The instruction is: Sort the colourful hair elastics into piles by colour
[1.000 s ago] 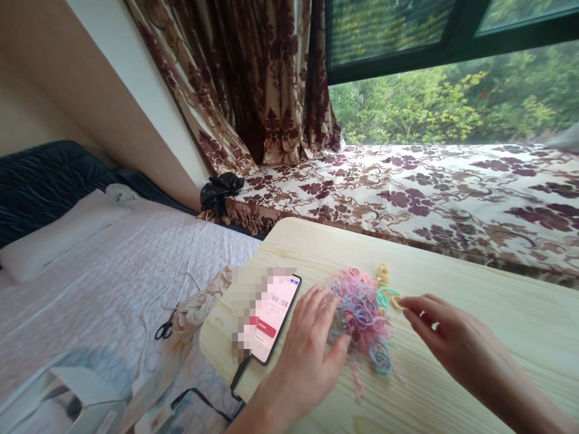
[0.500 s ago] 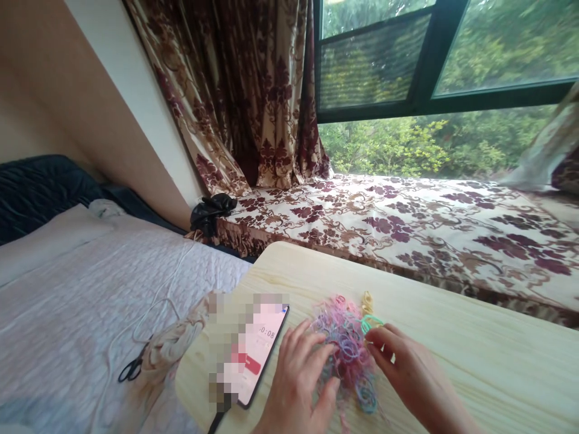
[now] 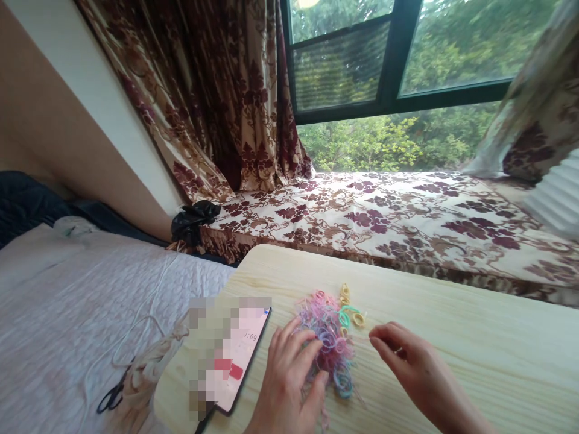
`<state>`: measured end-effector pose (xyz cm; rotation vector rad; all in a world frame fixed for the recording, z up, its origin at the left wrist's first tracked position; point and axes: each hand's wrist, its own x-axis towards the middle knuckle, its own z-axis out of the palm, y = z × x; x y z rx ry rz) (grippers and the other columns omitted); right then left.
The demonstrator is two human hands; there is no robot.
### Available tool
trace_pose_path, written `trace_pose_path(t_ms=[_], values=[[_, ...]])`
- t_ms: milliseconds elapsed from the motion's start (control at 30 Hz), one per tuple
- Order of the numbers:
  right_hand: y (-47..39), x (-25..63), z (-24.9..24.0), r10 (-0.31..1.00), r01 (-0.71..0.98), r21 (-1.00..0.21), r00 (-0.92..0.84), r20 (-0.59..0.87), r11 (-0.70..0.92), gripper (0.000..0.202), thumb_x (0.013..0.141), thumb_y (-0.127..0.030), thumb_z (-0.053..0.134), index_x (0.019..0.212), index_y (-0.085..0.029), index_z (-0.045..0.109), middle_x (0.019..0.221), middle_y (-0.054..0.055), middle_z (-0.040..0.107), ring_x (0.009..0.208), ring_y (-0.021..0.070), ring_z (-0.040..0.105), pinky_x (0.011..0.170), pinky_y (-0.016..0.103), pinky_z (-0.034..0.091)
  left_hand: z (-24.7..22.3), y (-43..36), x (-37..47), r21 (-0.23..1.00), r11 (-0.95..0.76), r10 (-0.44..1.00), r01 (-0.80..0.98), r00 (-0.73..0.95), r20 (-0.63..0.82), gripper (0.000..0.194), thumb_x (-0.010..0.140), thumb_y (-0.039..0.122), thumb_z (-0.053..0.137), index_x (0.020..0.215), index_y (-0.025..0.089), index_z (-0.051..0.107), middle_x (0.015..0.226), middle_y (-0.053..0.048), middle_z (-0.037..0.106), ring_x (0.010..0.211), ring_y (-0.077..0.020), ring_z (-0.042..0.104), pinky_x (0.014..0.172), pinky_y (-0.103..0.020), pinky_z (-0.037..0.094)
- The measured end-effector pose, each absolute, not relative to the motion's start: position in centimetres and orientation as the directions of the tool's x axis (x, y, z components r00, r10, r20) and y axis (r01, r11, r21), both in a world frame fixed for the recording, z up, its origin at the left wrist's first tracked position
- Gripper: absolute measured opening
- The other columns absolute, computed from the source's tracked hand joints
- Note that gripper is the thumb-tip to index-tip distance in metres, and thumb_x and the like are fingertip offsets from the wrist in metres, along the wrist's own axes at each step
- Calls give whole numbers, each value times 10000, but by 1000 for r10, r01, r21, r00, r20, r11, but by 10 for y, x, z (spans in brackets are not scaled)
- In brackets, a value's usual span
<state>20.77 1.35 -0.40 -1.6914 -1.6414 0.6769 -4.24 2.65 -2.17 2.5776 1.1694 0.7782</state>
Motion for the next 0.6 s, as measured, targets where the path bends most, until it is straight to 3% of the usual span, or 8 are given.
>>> trace_pose_path(t_ms=[300, 467, 600], values=[[-51, 331, -28, 848, 667, -651, 526, 65, -364, 309, 752, -514, 568, 741, -255, 737, 737, 16, 766, 721, 247, 722, 656, 340, 542, -23, 27, -18, 379, -687, 727, 620, 572, 381, 330, 870, 185, 573, 1190, 230, 638, 1212, -86, 675, 1310, -315, 514, 1045, -577, 475], [-67, 355, -29, 805, 684, -576, 588, 73, -448, 257, 720, -507, 592, 709, -294, 736, 711, 17, 765, 692, 274, 723, 597, 358, 521, -14, 24, -2, 422, -654, 756, 627, 532, 381, 318, 872, 161, 551, 1168, 233, 641, 1196, -74, 673, 1294, -297, 513, 1091, -581, 411], [-72, 351, -21, 776, 706, -549, 612, 154, -447, 226, 791, -462, 572, 696, -318, 718, 709, 46, 759, 661, 263, 708, 592, 362, 495, -14, 26, -4, 400, -654, 756, 642, 538, 373, 304, 879, 172, 556, 1168, 231, 629, 1200, -78, 667, 1295, -313, 504, 1094, -618, 382]])
